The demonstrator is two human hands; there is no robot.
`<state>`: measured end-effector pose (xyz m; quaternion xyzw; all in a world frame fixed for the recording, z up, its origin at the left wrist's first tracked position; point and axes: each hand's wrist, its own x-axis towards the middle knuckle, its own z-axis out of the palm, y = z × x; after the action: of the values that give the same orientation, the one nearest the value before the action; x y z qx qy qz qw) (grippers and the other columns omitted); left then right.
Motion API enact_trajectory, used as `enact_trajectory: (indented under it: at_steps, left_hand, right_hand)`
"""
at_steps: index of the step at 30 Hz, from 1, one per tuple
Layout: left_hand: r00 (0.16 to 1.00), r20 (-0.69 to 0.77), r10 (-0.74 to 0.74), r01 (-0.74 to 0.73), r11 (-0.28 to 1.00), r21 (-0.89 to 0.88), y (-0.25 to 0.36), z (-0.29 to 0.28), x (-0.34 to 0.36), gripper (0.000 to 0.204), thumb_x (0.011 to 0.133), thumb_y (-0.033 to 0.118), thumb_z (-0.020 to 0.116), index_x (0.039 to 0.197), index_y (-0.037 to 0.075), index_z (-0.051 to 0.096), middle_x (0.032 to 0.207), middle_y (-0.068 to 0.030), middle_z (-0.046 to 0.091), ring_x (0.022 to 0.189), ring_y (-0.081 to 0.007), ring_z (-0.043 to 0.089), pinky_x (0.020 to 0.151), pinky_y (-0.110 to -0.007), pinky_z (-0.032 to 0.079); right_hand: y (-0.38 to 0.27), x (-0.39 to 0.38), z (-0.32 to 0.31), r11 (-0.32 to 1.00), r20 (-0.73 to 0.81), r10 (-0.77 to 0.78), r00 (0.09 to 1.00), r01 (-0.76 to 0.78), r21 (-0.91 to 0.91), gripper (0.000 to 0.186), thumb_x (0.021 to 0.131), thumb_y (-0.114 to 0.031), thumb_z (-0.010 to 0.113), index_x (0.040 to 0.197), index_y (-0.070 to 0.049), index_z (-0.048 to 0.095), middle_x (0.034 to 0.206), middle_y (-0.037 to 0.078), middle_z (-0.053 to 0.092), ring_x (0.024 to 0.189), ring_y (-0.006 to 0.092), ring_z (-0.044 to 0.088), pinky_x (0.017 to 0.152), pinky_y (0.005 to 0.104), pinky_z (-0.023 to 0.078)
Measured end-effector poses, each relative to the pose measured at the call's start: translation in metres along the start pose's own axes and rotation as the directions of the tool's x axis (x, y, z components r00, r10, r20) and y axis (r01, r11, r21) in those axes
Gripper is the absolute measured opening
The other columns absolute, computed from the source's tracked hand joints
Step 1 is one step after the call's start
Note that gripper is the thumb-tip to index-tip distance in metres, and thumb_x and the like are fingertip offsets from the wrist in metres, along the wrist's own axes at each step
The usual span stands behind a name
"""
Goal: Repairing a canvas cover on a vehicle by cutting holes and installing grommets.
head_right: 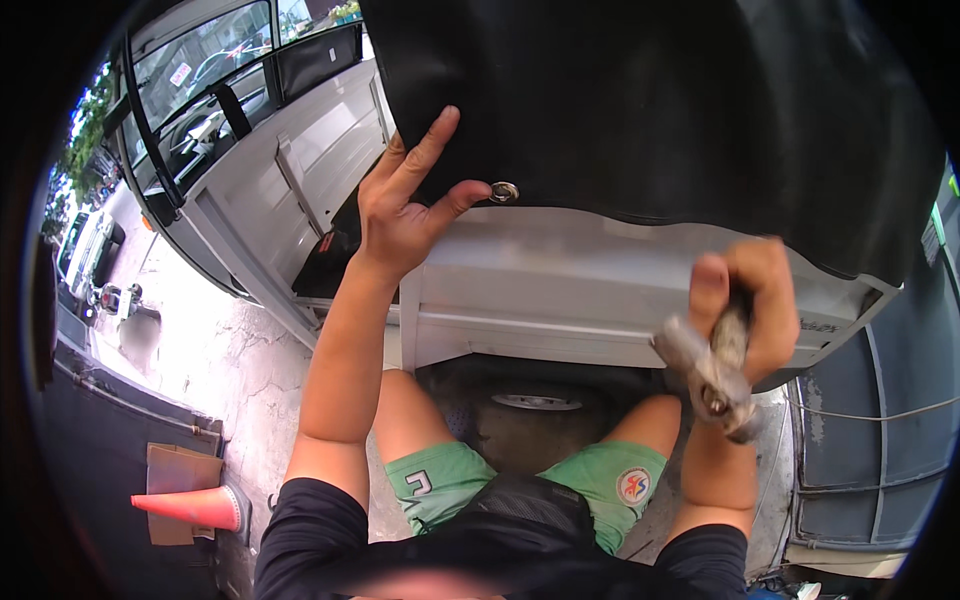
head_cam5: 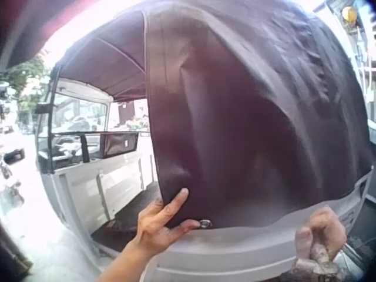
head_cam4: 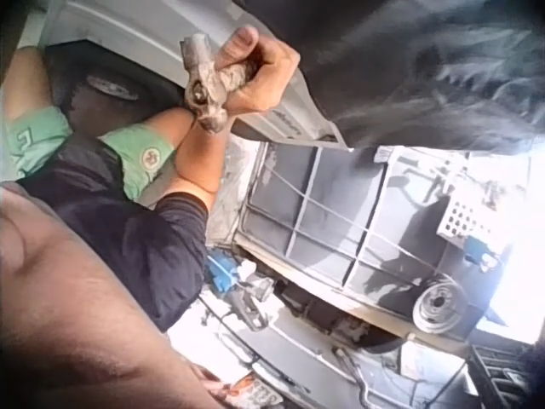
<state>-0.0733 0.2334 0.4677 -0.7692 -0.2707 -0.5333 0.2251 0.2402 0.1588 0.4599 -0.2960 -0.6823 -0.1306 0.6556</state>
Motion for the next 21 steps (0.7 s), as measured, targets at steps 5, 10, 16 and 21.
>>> enact_trajectory:
  at_steps: [5,10,16,21]
  left_hand:
    - [0.999,0.035,-0.037,0.04,0.995,-0.096,-0.001,-0.004,0.0,0.076,0.079,0.031,0.093,0.146,0.008,0.066,0.141,-0.0197,0.069,0.118,-0.0351,0.072,0.103,-0.039,0.056]
    - [0.987,0.161,0.014,-0.012,1.0,-0.013,0.001,-0.014,0.023,0.071,0.087,0.03,0.086,0.152,0.016,0.063,0.142,-0.0198,0.067,0.122,-0.0381,0.066,0.103,-0.043,0.054]
    - [0.923,0.32,0.213,-0.257,0.961,0.103,0.0,-0.015,0.09,0.056,0.102,0.03,0.072,0.15,0.003,0.059,0.137,-0.0243,0.068,0.131,-0.0372,0.061,0.117,-0.051,0.043]
    - [0.915,0.359,0.183,-0.18,0.983,-0.045,0.001,-0.003,0.086,0.067,0.099,0.03,0.074,0.158,0.009,0.052,0.147,-0.0298,0.059,0.145,-0.0498,0.045,0.126,-0.057,0.03]
  right_hand:
    - [-0.015,0.08,0.034,0.999,0.187,0.005,0.982,-0.011,0.031,0.014,0.094,-0.007,0.082,0.1,-0.001,0.071,0.08,-0.003,0.065,0.071,0.004,0.057,0.063,0.022,0.045]
    - [0.001,0.076,0.063,0.996,0.368,0.003,0.93,0.029,-0.083,0.024,0.082,-0.012,0.088,0.095,-0.004,0.07,0.075,0.014,0.069,0.064,0.0275,0.068,0.062,0.032,0.053]
    - [0.021,0.088,0.059,0.989,0.136,0.047,0.99,-0.027,-0.146,0.024,0.087,-0.018,0.088,0.098,-0.003,0.072,0.075,0.013,0.071,0.065,0.0257,0.072,0.064,0.0344,0.055]
    - [0.041,0.068,0.057,0.991,0.135,-0.042,0.99,0.058,-0.122,0.035,0.085,-0.022,0.091,0.107,-0.004,0.073,0.074,0.008,0.069,0.062,0.0216,0.063,0.062,0.0341,0.053]
